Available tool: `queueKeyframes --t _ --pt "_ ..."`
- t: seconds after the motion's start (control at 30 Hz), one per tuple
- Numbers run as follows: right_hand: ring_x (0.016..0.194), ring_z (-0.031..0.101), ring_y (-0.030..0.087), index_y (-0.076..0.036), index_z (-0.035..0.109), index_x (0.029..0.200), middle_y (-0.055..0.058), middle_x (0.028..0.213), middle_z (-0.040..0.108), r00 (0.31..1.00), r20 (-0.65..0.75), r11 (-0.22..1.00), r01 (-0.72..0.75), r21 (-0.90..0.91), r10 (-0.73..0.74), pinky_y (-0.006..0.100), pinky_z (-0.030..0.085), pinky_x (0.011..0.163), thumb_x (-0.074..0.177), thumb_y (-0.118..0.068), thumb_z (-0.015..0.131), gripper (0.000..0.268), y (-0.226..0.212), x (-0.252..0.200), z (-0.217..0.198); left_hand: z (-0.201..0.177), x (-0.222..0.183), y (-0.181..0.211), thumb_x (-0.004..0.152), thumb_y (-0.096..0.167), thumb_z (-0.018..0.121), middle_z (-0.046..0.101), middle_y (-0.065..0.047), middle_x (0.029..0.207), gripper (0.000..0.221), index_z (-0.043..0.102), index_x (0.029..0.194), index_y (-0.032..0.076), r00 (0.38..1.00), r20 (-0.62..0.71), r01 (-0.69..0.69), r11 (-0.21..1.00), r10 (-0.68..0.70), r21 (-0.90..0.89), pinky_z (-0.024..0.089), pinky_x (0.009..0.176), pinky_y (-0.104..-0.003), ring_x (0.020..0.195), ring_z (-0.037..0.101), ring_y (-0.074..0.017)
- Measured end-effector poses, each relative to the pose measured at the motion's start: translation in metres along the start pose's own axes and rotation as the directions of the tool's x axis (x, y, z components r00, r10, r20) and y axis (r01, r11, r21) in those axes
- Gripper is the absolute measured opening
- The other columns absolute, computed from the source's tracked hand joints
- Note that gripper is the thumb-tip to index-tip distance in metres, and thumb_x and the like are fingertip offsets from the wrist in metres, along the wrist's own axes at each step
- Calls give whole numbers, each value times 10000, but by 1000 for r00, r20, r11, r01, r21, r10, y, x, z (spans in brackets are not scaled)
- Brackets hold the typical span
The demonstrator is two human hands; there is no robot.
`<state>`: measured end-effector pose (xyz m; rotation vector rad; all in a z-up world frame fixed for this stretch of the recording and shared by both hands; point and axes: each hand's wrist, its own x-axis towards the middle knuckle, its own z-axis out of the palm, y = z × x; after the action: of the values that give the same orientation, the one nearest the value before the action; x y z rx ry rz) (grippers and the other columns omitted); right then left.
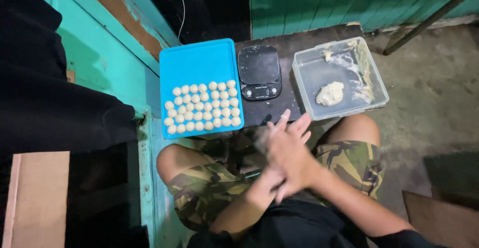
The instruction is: Shaping small pieces of dough into balls by rolling them between palms and placing them on a tray.
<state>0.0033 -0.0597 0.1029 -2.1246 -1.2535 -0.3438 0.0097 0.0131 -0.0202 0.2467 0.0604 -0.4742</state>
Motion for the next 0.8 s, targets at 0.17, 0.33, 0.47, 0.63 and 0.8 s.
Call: queueKeyframes --t 0.17,0.33,0.47,0.63,0.8 --pt "1435 293 476 -80 324 1294 286 1468 406 991 -134 996 -24 -84 12 678 50 1192 814 -941 109 1009 48 -38 32 -7 -5 -22 1093 553 283 194 -168 1705 669 150 1668 238 997 -56 65 970 -54 233 145 1279 -497 1576 193 -291" --pt "1266 509 501 -41 547 1232 288 1311 570 998 -41 993 51 -104 -55 697 319 1058 772 -940 79 1113 -3 -12 16 -23 7 -5 1109 570 186 214 -247 1684 655 88 1660 231 994 -106 -27 997 35 73 93 1270 -602 1585 165 -384" --pt "1246 313 478 -89 386 1282 264 1358 358 992 -109 985 -81 -154 65 652 194 1067 772 -990 172 1057 39 -33 35 -32 -4 -19 1023 697 370 295 -181 1655 755 411 1595 206 989 -105 93 993 -101 -75 202 1264 -561 1542 281 -352" --pt "1360 455 570 -56 556 1387 322 1425 534 988 -141 996 58 -69 -67 769 259 1104 776 -957 274 1124 14 -26 43 -44 -2 -2 1090 602 231 192 -197 1702 687 284 1635 187 998 61 30 999 -31 17 76 1262 -656 1589 117 -394" --pt "1555 193 480 -125 290 1618 240 1673 273 960 -279 991 -71 -114 37 633 29 1260 798 -955 217 1170 54 -40 44 -52 0 1 1008 571 489 539 -87 1095 374 479 1076 203 866 -484 34 981 -124 -190 408 812 -494 994 509 -283"
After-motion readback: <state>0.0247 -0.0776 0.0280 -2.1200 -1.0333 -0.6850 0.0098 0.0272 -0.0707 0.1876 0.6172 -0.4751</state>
